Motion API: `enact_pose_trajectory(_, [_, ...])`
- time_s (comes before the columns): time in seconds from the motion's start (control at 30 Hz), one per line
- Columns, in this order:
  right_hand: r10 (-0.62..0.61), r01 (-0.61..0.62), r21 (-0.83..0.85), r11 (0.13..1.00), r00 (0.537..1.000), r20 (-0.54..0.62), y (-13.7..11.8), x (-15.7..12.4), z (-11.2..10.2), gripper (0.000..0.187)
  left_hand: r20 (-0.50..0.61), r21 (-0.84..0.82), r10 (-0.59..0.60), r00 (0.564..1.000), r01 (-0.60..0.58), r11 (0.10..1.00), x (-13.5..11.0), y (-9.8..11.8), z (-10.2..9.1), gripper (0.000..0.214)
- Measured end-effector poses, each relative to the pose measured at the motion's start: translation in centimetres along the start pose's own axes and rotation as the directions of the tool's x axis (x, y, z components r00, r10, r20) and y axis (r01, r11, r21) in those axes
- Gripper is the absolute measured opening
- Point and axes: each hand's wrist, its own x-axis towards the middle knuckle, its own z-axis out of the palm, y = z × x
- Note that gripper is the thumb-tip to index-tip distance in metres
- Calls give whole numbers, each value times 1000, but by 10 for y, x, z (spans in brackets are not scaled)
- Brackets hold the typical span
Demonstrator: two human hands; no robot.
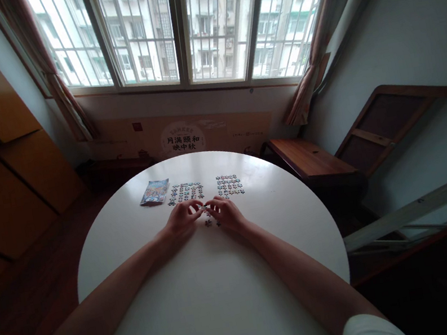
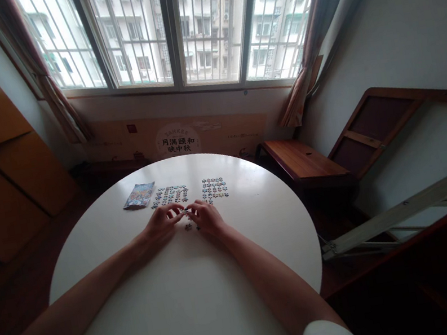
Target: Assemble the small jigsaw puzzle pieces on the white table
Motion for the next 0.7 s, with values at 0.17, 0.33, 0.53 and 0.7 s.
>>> enact_pose_trajectory(0.17, [1,-1,3,1000,1000,1,0,0,-1,18,6,1,-14,1000,14,1000,0,2,-1,31])
enact_pose_trajectory(0.33, [9,-9,-1,1000,1000,10,-1,0,-2,18,-2,-9,-23,1000,23,1000,0,2,-1,40])
enact_pose_trajectory(0.53, [10,-10,-6,1000,1000,12,-2,0,-2,18,2,1,7,1000,-7,1000,-1,1,0,37])
enact_pose_trajectory(0.7, [13,-13,-10,1000,1000,8,-1,0,-2,19,11,-35,16,1000,-15,999,1,1,0,32])
